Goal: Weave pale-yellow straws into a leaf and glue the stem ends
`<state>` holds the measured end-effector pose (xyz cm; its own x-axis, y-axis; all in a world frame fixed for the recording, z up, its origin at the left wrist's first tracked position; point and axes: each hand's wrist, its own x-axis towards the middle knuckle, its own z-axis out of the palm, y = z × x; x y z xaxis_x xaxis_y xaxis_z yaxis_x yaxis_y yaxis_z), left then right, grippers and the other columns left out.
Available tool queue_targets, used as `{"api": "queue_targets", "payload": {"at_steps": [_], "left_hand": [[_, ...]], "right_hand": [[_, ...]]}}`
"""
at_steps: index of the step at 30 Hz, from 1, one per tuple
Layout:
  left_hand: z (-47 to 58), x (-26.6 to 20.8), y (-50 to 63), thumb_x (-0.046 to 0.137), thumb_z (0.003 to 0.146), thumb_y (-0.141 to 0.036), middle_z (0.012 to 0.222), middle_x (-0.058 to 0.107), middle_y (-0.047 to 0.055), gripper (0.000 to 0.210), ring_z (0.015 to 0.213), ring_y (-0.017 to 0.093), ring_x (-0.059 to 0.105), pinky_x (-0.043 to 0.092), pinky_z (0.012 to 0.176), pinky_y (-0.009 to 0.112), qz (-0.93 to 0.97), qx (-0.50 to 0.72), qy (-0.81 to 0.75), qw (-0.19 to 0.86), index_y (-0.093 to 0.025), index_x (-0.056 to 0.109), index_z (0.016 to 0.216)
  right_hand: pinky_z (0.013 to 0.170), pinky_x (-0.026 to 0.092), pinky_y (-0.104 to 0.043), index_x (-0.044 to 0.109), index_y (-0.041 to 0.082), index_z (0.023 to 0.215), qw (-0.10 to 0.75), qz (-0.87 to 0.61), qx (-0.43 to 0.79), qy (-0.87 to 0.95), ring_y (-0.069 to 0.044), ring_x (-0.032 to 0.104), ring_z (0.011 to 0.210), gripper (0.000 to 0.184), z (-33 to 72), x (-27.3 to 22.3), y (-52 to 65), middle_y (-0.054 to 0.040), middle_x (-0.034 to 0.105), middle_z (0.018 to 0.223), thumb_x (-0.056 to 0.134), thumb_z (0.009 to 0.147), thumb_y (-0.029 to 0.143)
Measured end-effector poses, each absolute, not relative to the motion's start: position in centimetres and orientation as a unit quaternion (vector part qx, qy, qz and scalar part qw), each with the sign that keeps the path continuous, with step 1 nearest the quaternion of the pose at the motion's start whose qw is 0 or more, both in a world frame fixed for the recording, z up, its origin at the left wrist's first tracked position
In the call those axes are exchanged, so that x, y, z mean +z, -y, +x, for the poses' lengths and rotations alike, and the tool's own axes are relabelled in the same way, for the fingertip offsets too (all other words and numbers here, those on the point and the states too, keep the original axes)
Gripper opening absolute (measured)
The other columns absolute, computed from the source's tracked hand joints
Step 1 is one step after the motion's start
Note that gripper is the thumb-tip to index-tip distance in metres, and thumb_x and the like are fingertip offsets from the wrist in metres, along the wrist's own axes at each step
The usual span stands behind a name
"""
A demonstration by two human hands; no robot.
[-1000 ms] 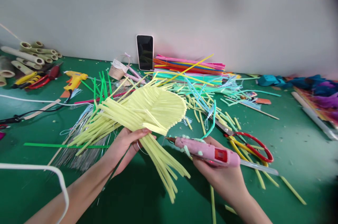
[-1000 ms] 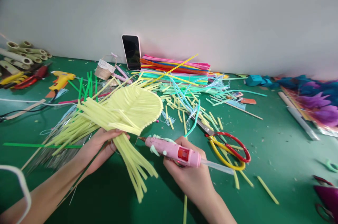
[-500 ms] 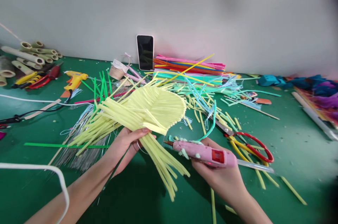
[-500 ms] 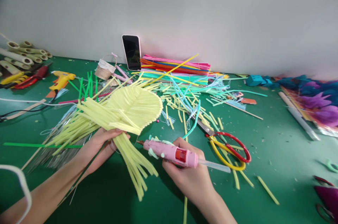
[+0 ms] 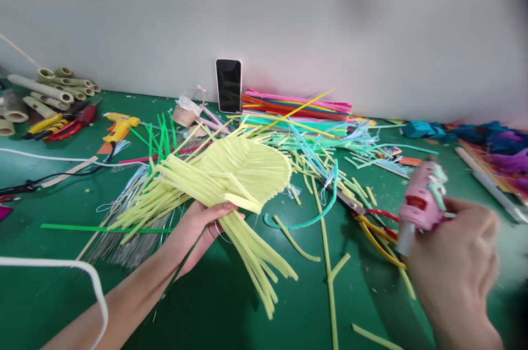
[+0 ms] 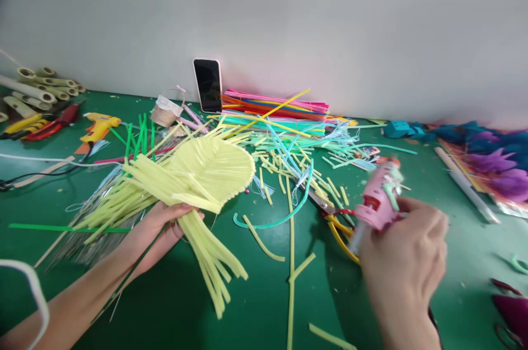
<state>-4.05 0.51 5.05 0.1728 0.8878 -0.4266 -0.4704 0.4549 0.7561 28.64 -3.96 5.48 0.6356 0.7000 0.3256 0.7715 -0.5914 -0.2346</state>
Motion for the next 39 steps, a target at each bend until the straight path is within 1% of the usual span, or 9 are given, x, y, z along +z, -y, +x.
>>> {"api": "queue_targets", "payload": {"at_steps": [3,6,12,16,21,25,28,33,39], "left_hand": [[-4.0,4.9,-0.5,0.083,0.069,-0.017,0.078,0.075,0.002,0.016,0.067,0.014,0.071,0.061,0.068,0.021,0.235,0.468,-0.441,0.729,-0.012,0.073,0.080],[-4.1,4.7,-0.5,0.086,0.065,-0.020,0.076,0.074,0.002,0.018,0.067,0.014,0.071,0.061,0.070,0.021,0.228,0.467,-0.447,0.728,-0.012,0.073,0.075],[-4.2,4.4,-0.5,0.086,0.066,-0.021,0.076,0.074,0.002,0.018,0.067,0.014,0.070,0.060,0.070,0.021,0.226,0.464,-0.451,0.728,-0.012,0.073,0.076],[-4.2,4.5,-0.6,0.082,0.071,-0.019,0.073,0.074,0.001,0.012,0.067,0.014,0.071,0.059,0.071,0.020,0.227,0.458,-0.450,0.732,-0.012,0.073,0.076],[-4.2,4.5,-0.6,0.083,0.070,-0.020,0.074,0.074,0.001,0.015,0.067,0.014,0.071,0.059,0.070,0.020,0.230,0.458,-0.451,0.730,-0.012,0.072,0.077],[-4.0,4.7,-0.6,0.081,0.072,-0.017,0.077,0.074,0.000,0.015,0.066,0.014,0.071,0.060,0.070,0.021,0.231,0.462,-0.455,0.725,-0.014,0.073,0.083],[-3.9,4.9,-0.6,0.081,0.071,-0.016,0.079,0.075,0.001,0.017,0.067,0.014,0.071,0.061,0.069,0.021,0.231,0.463,-0.461,0.721,-0.014,0.072,0.085],[-3.9,4.8,-0.6,0.082,0.069,-0.016,0.083,0.075,0.000,0.021,0.066,0.013,0.071,0.061,0.069,0.022,0.224,0.469,-0.467,0.715,-0.015,0.072,0.087],[-3.9,4.6,-0.5,0.083,0.069,-0.021,0.075,0.073,0.002,0.018,0.067,0.016,0.072,0.060,0.066,0.023,0.248,0.452,-0.476,0.713,-0.013,0.072,0.081]], "right_hand": [[0.090,0.046,-0.056,0.037,0.002,0.135,0.121,-0.903,-0.054,0.409,-0.051,0.046,0.126,0.063,30.6,4.6,3.6,-0.0363,0.048,0.127,0.052,0.088,0.041],[0.093,0.046,-0.056,0.039,-0.003,0.134,0.079,-0.920,0.024,0.383,-0.051,0.039,0.134,0.063,31.9,3.8,3.2,-0.0378,0.048,0.123,0.043,0.091,0.042],[0.099,0.041,-0.054,0.052,0.004,0.127,0.050,-0.928,0.032,0.367,-0.052,0.036,0.134,0.064,33.3,3.4,3.1,-0.0361,0.047,0.126,0.049,0.087,0.054],[0.094,0.040,-0.055,0.057,0.006,0.116,0.077,-0.905,-0.007,0.418,-0.054,0.036,0.133,0.060,34.2,2.1,3.6,-0.0337,0.052,0.115,0.048,0.087,0.057],[0.091,0.040,-0.061,0.049,0.008,0.121,0.148,-0.870,-0.068,0.465,-0.054,0.040,0.125,0.051,33.6,2.2,3.8,-0.0295,0.050,0.115,0.052,0.086,0.046],[0.089,0.044,-0.054,0.057,0.018,0.100,0.244,-0.834,-0.051,0.493,-0.044,0.045,0.122,0.026,29.3,4.4,3.5,-0.0187,0.055,0.105,0.058,0.085,0.040],[0.071,0.050,-0.037,0.056,0.022,0.095,0.334,-0.739,0.050,0.583,-0.023,0.061,0.082,0.025,24.9,5.2,3.8,-0.0068,0.060,0.092,0.063,0.086,0.044],[0.066,0.051,-0.026,0.060,0.024,0.101,0.271,-0.562,0.296,0.723,-0.016,0.062,0.077,0.021,19.7,5.2,5.3,-0.0009,0.062,0.086,0.068,0.088,0.039],[0.067,0.050,-0.023,0.065,0.025,0.095,0.278,-0.506,0.341,0.742,-0.013,0.063,0.076,0.006,18.3,5.5,5.9,0.0004,0.063,0.084,0.060,0.092,0.022]]}}
